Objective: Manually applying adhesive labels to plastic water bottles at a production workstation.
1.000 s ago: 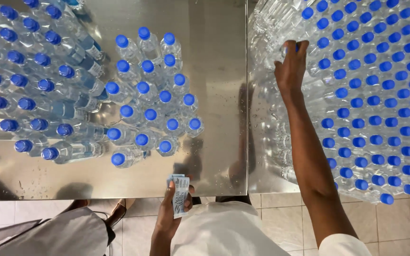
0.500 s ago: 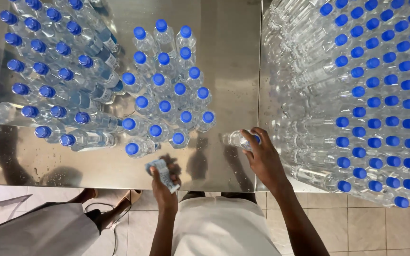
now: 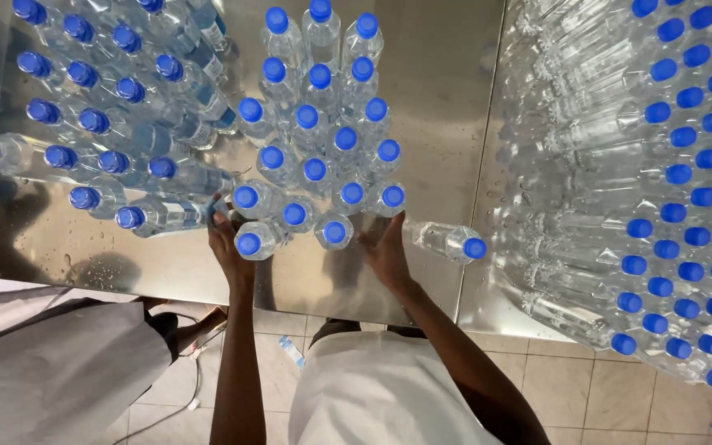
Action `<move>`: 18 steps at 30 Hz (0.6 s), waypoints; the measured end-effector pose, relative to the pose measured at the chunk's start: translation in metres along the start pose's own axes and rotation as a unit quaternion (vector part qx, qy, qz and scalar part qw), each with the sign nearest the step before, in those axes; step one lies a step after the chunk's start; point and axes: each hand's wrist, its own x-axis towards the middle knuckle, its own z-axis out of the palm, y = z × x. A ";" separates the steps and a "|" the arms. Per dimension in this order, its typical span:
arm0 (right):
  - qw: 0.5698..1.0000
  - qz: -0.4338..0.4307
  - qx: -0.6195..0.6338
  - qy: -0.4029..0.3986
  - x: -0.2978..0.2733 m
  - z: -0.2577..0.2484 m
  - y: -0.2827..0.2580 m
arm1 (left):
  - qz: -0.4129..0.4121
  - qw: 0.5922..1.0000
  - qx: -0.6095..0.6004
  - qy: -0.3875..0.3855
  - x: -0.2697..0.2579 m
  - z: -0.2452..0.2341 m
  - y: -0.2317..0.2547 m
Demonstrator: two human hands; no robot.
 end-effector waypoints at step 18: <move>0.991 -0.001 0.073 0.111 0.137 -0.027 -0.175 | -0.025 0.992 0.008 -0.123 0.030 0.013 0.026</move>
